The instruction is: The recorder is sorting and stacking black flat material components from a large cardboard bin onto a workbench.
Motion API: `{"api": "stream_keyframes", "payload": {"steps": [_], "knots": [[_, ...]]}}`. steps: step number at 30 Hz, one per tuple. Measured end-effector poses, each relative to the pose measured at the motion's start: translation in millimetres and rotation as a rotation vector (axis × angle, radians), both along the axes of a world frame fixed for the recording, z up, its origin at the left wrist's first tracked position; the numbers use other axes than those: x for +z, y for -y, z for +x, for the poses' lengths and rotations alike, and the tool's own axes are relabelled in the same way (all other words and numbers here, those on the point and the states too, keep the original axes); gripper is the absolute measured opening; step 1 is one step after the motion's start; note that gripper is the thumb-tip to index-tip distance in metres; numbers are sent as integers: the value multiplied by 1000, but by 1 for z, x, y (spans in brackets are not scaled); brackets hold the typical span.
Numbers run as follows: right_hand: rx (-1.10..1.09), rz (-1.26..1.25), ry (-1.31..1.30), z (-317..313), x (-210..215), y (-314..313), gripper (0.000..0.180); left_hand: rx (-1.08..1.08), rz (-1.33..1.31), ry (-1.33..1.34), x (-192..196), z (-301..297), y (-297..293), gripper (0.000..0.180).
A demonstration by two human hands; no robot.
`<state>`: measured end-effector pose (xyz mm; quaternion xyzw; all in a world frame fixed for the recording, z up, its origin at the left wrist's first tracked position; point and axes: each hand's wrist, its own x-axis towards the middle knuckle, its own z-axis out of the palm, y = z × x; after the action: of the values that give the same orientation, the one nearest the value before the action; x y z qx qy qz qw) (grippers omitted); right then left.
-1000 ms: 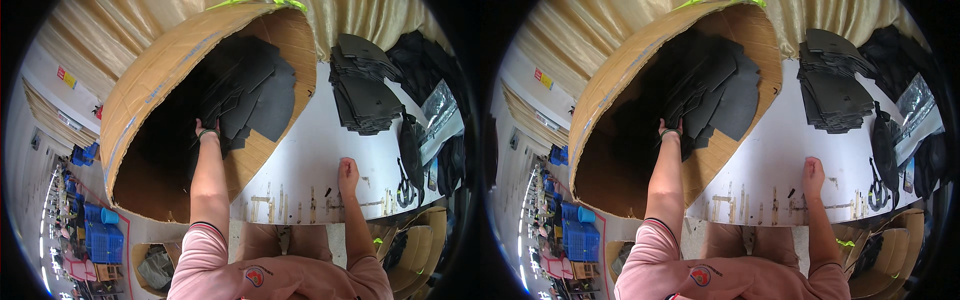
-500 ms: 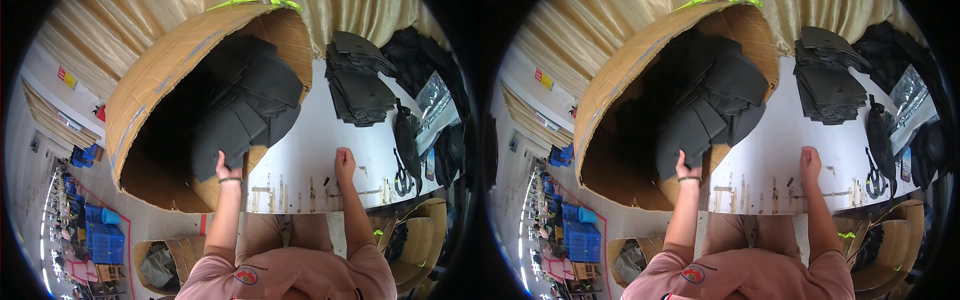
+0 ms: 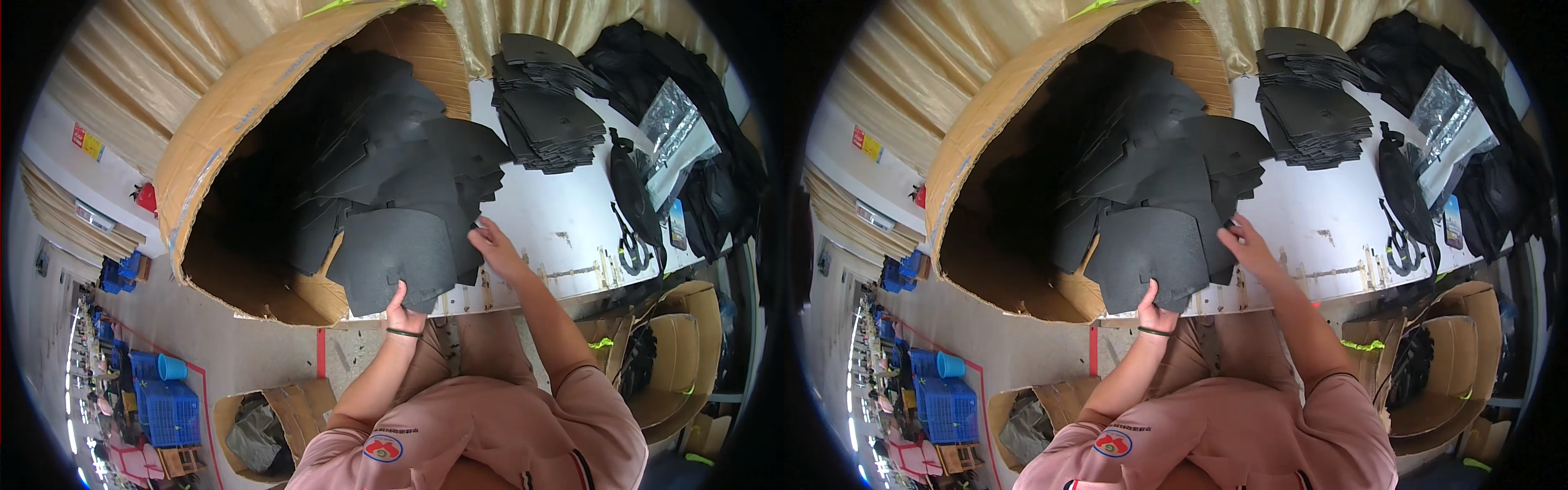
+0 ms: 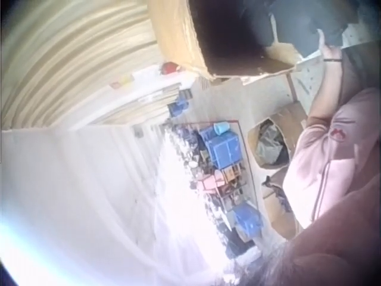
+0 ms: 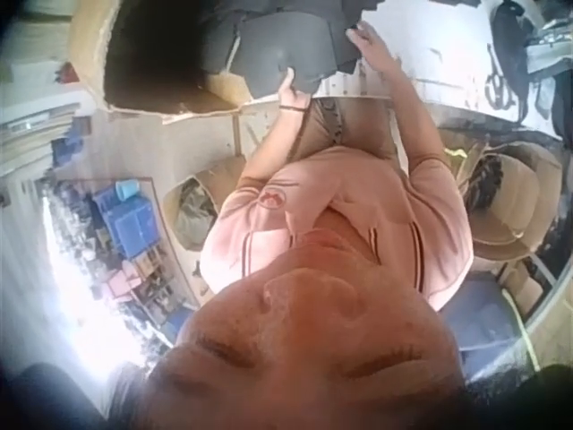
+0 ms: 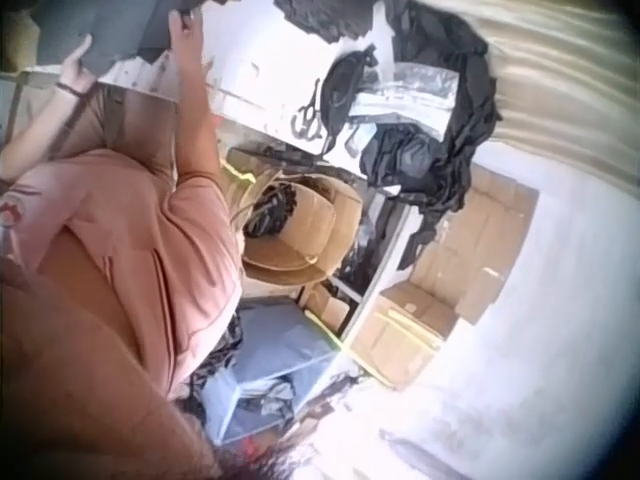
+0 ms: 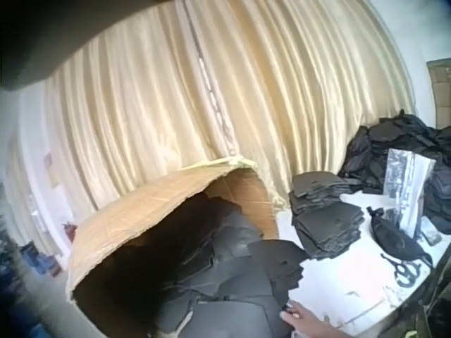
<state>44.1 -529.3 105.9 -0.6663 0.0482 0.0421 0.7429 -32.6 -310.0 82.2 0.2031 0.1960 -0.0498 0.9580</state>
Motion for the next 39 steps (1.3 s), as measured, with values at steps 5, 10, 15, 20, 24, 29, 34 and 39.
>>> {"api": "stream_keyframes", "payload": {"steps": [5,10,15,20,24,29,34,39], "knots": [[200,-620,153,-10,2,-21,74,4,-21,25,1,3,2,49],[214,-830,147,-12,22,-27,74,27,1,21,-2,0,-3,50],[-63,-166,20,27,-14,-12,71,-3,30,34,1,-2,-1,52],[-330,-464,268,88,7,5,66,-43,7,32,-2,-4,-4,50],[111,-957,72,107,32,-16,55,-49,13,29,-2,-7,-6,49],[-103,-226,394,146,61,-12,33,-72,-13,25,-1,-5,0,47],[46,207,576,140,207,16,28,-61,1,17,-2,-7,-6,47],[572,-350,579,126,207,-31,30,-62,-61,242,-15,-12,-10,65]]}}
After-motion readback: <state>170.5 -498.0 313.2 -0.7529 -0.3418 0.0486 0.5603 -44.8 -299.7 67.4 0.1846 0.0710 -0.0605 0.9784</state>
